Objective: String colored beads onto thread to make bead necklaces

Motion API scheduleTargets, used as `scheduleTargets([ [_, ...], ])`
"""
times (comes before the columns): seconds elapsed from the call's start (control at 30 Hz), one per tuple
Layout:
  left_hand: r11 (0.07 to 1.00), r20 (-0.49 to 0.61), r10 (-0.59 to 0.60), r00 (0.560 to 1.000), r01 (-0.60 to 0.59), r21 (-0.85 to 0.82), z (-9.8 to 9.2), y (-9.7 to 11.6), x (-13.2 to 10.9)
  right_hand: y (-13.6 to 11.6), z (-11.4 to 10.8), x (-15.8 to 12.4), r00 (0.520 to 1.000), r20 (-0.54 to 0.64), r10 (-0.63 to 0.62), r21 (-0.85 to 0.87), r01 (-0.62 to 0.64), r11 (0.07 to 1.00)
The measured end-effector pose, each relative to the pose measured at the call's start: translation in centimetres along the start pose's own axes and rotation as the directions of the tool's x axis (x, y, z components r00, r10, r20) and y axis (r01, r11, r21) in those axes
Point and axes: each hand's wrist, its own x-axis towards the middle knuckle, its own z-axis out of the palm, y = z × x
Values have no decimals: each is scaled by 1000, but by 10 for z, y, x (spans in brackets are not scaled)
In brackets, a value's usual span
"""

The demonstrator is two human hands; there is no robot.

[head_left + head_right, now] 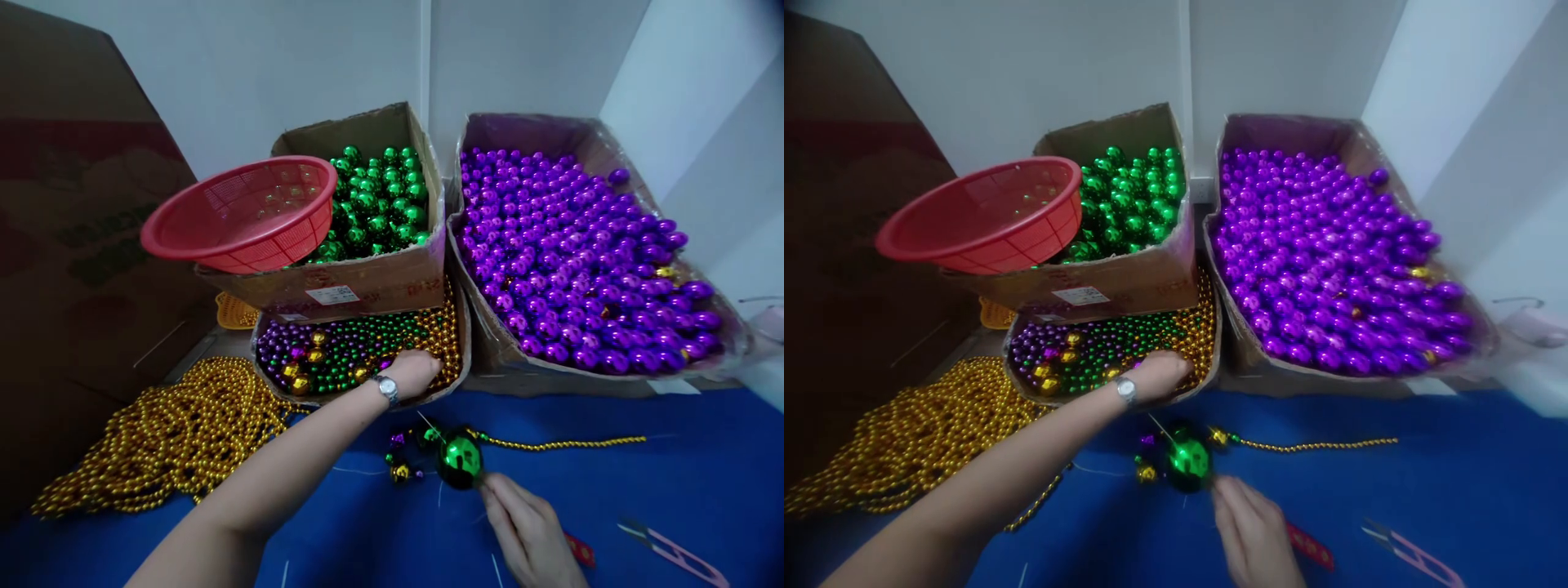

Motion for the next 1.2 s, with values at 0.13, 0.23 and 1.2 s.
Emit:
scheduleTargets([
  [0.13,996,-46,-29,999,25,-89,-7,1,-5,0,2,2,1000,0,-8,-22,8,1000],
  [0.23,979,-129,-47,990,20,-202,-17,5,-17,-1,0,1,999,-35,2,-23,-3,1000],
  [1.2,155,-85,-352,932,-32,-987,-17,33,-120,-7,-3,1,991,-32,-132,-259,119,959],
])
